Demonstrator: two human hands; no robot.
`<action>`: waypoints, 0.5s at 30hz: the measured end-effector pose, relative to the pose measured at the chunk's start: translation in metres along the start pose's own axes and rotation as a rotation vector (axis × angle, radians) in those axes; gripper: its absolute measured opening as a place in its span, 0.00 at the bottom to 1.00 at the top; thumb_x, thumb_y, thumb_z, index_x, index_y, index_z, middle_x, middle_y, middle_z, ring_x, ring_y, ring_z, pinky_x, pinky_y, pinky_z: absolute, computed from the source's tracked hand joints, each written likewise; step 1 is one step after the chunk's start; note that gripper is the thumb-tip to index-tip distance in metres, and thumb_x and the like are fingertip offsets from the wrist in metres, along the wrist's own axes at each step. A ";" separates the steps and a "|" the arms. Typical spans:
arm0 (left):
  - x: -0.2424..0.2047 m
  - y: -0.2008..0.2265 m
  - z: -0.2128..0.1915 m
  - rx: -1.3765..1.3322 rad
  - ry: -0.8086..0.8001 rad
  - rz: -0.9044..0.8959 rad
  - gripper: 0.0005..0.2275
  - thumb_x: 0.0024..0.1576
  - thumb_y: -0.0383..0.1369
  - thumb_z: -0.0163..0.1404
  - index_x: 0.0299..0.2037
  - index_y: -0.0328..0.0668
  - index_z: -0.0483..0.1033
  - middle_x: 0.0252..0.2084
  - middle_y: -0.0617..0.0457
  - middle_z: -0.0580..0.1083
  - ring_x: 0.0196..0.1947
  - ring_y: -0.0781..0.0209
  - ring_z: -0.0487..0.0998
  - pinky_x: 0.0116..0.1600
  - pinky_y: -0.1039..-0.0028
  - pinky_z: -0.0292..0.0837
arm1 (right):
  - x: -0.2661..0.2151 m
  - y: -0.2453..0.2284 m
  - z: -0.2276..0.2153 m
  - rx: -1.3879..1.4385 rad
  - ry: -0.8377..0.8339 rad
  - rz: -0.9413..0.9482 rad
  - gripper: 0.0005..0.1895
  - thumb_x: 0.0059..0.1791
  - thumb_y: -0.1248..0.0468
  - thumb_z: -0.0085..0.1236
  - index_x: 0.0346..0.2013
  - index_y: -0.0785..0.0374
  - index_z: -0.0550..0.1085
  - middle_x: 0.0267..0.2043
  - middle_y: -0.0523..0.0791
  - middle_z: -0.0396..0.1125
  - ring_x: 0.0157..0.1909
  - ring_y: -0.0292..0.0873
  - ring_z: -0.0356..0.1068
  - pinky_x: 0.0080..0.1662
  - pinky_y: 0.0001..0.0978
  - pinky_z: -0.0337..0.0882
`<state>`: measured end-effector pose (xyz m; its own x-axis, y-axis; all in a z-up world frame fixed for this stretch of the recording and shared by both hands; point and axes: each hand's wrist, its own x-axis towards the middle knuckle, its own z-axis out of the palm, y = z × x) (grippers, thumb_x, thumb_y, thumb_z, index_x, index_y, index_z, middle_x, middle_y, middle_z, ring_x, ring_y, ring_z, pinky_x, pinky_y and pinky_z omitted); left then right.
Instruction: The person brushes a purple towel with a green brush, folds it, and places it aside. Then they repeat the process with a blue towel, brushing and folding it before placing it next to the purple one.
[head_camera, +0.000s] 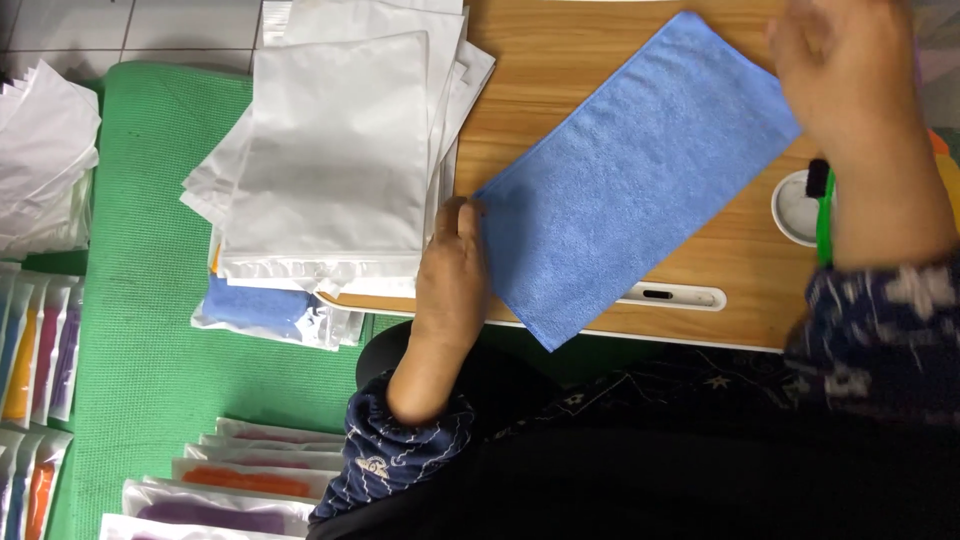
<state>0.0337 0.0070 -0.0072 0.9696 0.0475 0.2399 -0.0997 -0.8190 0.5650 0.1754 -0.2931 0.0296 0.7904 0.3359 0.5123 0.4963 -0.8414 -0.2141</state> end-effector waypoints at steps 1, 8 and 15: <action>-0.001 0.000 0.000 0.030 -0.028 -0.010 0.09 0.48 0.20 0.35 0.38 0.36 0.62 0.44 0.41 0.61 0.26 0.39 0.68 0.30 0.57 0.64 | -0.014 -0.002 -0.008 -0.055 -0.127 0.020 0.15 0.58 0.69 0.49 0.28 0.67 0.64 0.28 0.50 0.58 0.33 0.51 0.57 0.35 0.41 0.54; -0.011 0.004 0.013 0.324 0.058 0.057 0.20 0.47 0.17 0.35 0.52 0.30 0.54 0.53 0.42 0.57 0.46 0.46 0.64 0.45 0.63 0.66 | -0.136 -0.039 -0.039 -0.447 -0.214 0.200 0.14 0.48 0.57 0.49 0.45 0.59 0.73 0.37 0.48 0.63 0.36 0.51 0.65 0.38 0.40 0.64; -0.028 0.036 0.030 0.259 0.049 0.267 0.25 0.52 0.49 0.32 0.54 0.44 0.56 0.59 0.45 0.52 0.60 0.44 0.50 0.59 0.50 0.45 | -0.170 -0.034 -0.022 -0.287 -0.015 0.155 0.17 0.45 0.71 0.45 0.48 0.71 0.71 0.41 0.55 0.63 0.35 0.56 0.58 0.39 0.44 0.59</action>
<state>0.0100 -0.0411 -0.0170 0.9048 -0.1648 0.3928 -0.2815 -0.9234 0.2611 0.0160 -0.3309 -0.0317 0.8550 0.1983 0.4792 0.2492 -0.9674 -0.0442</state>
